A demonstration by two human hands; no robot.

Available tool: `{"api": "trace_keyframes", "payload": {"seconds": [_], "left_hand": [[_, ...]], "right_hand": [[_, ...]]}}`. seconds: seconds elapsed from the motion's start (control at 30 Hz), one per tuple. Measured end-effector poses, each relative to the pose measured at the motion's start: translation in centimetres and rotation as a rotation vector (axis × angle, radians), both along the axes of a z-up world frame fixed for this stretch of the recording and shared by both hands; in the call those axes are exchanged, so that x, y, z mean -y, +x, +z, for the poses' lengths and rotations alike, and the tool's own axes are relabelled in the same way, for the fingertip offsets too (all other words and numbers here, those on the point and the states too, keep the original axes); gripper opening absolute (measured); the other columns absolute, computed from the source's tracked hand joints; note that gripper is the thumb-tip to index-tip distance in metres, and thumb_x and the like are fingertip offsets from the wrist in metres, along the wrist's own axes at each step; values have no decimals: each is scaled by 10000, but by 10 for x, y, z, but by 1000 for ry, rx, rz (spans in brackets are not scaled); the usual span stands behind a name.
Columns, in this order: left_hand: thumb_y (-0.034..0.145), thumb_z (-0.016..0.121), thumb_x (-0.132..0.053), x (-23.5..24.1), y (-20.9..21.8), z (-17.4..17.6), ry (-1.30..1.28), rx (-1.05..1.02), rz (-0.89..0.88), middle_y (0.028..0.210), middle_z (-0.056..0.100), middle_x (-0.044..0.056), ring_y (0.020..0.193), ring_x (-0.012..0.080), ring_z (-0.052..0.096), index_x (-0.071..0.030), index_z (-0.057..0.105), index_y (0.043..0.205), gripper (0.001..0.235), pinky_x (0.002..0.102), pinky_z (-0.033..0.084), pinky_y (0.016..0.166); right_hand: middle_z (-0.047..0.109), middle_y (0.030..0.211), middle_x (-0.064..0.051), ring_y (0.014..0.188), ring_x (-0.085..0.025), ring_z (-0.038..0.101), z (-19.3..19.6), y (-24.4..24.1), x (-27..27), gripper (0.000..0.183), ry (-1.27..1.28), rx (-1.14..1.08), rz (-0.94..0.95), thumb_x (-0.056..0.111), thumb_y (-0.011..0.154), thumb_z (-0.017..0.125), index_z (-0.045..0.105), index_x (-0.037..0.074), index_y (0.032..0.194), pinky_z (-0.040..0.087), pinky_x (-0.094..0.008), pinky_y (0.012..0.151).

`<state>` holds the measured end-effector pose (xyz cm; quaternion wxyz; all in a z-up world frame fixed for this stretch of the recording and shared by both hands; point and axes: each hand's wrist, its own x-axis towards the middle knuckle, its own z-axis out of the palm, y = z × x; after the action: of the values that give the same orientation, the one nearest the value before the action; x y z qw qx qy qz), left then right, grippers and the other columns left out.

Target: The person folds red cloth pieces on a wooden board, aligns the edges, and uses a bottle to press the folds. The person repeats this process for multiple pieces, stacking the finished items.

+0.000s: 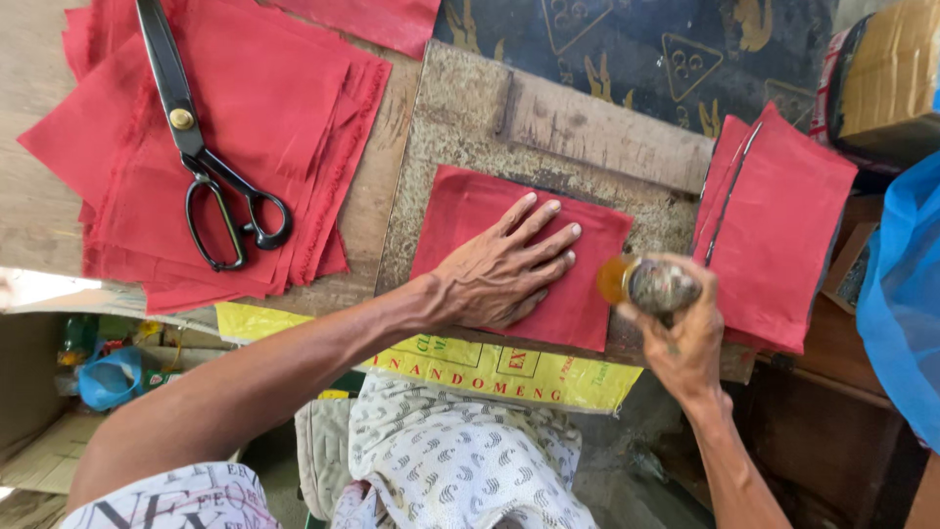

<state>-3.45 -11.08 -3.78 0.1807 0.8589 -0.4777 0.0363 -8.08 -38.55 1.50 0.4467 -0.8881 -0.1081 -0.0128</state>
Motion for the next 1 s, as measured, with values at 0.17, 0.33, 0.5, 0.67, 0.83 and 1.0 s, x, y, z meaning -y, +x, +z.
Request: {"api": "trace_keyframes", "payload": {"seconds": [0.17,0.33,0.5,0.67,0.83,1.0], "left_hand": [[945,532,-361,-1,2,-3,23,76,-60,1573,423,242,1505,470,287,18,574,1382,580,584,140,1261],[930,529,-344,0,0,-6,-19,7,-66,1539,445,250,1472,459,323,34,596,1333,556,604,156,1235],[969,521,-346,1,4,-10,-76,5,-43,1539,459,234,1469,452,344,35,617,1318,525,611,168,1240],[991,513,-354,0,2,-11,-20,-4,-50,1535,450,244,1457,452,355,36,619,1300,509,608,176,1233],[970,527,-367,2,2,-8,-98,2,-27,1504,493,237,1434,434,411,43,626,1282,525,602,197,1225],[960,538,-350,-2,-1,-12,-124,25,-31,1479,527,243,1408,437,439,41,650,1239,493,595,215,1211]], "right_hand": [[625,1327,-129,1210,-212,678,-25,63,-8,713,111,49,-27,199,912,872,428,38,1446,601,-347,1075],[662,1250,-136,1109,-223,713,-21,90,-46,730,-57,113,100,305,884,876,450,37,1412,656,-312,930],[659,1258,-140,1120,-233,710,3,86,-35,736,-119,123,38,329,933,872,428,34,1440,644,-316,917],[685,1195,-128,1061,-234,731,-14,94,-55,721,-190,200,132,307,904,877,441,54,1419,650,-322,874],[663,1256,-144,1118,-242,726,-9,95,-54,695,-101,91,182,297,916,834,426,44,1418,621,-332,883],[646,1283,-179,1169,-281,711,3,82,-44,681,-60,110,120,277,945,844,414,65,1429,604,-373,974]]}}
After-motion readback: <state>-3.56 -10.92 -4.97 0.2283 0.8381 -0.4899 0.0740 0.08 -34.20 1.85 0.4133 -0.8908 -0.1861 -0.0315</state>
